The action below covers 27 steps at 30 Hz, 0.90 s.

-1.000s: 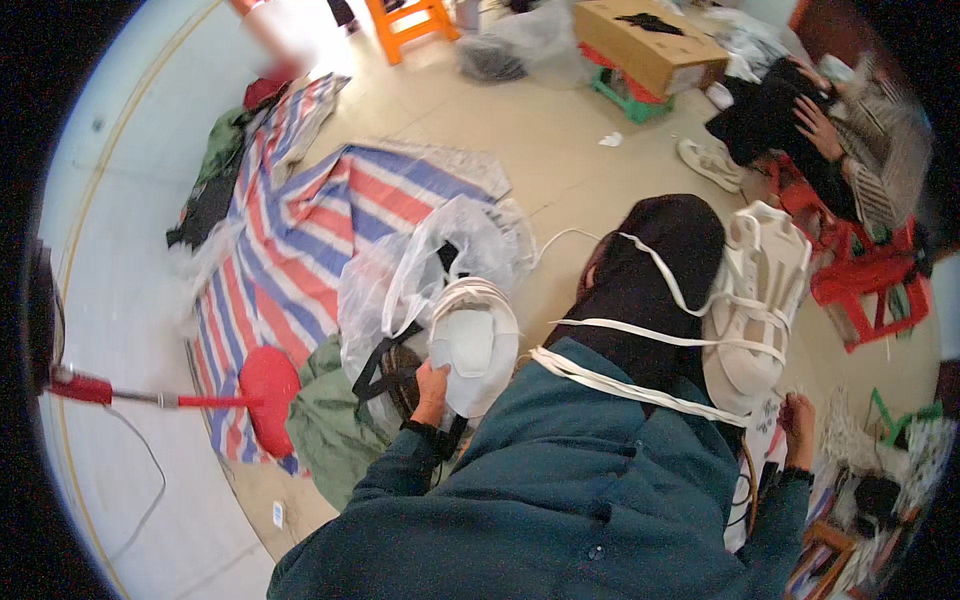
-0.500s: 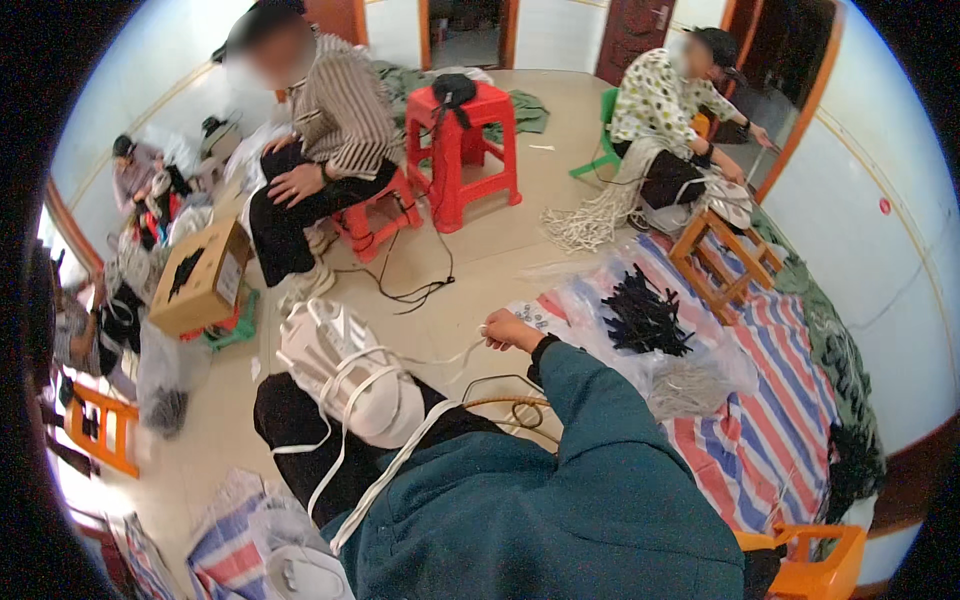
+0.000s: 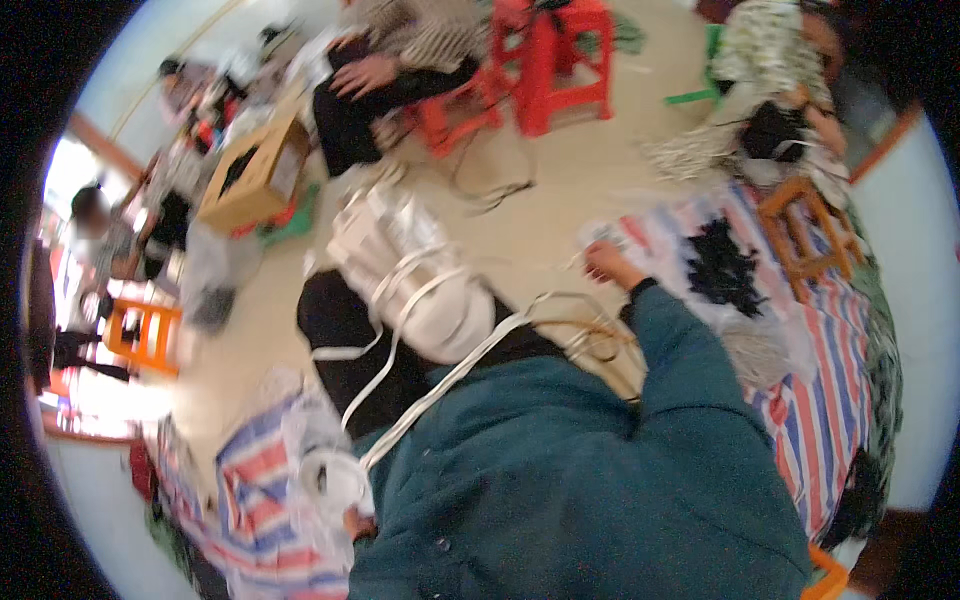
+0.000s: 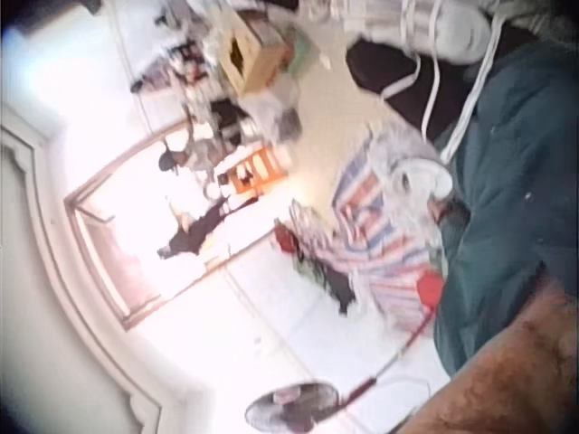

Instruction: Lace a white athletic shoe while seated.

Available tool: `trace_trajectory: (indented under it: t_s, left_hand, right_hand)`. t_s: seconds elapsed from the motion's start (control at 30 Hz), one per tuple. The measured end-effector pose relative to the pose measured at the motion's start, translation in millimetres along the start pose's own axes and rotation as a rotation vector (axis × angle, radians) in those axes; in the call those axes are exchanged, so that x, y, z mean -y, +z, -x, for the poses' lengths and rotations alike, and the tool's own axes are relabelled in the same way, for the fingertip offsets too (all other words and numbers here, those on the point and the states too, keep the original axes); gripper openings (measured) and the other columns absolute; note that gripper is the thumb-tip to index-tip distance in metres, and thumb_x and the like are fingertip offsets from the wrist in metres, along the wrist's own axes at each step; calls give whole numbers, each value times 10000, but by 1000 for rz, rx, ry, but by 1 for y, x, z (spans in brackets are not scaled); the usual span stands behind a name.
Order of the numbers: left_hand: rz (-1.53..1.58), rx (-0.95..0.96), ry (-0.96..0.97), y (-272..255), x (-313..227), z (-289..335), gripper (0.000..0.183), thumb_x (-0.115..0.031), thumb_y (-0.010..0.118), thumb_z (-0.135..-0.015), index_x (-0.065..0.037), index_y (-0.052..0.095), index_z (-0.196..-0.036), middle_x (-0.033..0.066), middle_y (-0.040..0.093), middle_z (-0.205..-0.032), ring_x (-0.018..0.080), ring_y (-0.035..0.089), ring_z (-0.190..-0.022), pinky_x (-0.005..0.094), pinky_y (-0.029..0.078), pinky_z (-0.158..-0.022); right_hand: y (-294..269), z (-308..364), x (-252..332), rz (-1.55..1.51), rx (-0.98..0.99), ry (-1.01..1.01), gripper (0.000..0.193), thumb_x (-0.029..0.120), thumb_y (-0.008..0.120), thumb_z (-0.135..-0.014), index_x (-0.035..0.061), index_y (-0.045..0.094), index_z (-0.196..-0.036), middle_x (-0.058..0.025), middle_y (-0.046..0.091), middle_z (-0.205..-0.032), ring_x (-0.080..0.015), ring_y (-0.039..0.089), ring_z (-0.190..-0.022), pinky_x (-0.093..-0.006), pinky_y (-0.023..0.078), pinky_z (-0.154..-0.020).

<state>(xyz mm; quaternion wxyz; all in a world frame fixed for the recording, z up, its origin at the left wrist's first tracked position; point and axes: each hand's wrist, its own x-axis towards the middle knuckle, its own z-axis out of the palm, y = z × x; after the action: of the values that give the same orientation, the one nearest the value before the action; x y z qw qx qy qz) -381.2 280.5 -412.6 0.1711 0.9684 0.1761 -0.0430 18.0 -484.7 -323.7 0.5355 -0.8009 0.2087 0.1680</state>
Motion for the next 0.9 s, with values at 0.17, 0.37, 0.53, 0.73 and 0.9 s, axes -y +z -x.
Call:
trace_trajectory:
  t_s: [0.17,0.37,0.53,0.73,0.9]
  left_hand:
    - [244,-84,-585,6,-14,0,439,-99,586,-675,53,607,-1086,237,617,-1086,401,590,-999,439,468,-876]
    - [565,-623,-755,-34,-57,-26,529,-57,527,-740,113,508,-1241,239,545,-1246,325,576,-1063,394,441,-955]
    - [545,-615,-568,-104,-100,-73,521,-92,563,-809,91,499,-1293,218,541,-1289,275,571,-1108,367,465,-932]
    - [851,-378,-1,-193,-239,-115,255,-106,572,-928,11,621,-1148,85,662,-1094,175,620,-1009,295,495,-851]
    - [678,-199,433,-235,-371,-131,280,-10,598,-846,-8,642,-1122,86,695,-1041,167,653,-923,280,499,-827]
  right_hand:
    - [13,28,52,-77,-55,-68,279,134,583,-865,49,582,-1131,-92,675,-796,-147,599,-577,-293,478,-492]
    - [48,55,156,-211,116,-465,161,137,604,-895,26,647,-1002,-48,671,-803,-105,586,-603,-241,467,-536]
    - [81,107,228,-148,201,-685,144,121,622,-891,15,649,-985,-12,650,-788,-84,557,-642,-229,451,-583]
    - [100,177,260,207,312,-1101,131,105,636,-870,25,624,-972,-58,591,-813,-164,569,-691,-292,457,-636]
    - [116,183,266,460,287,-1241,124,116,639,-862,28,592,-937,-138,552,-828,-279,559,-722,-358,459,-655]
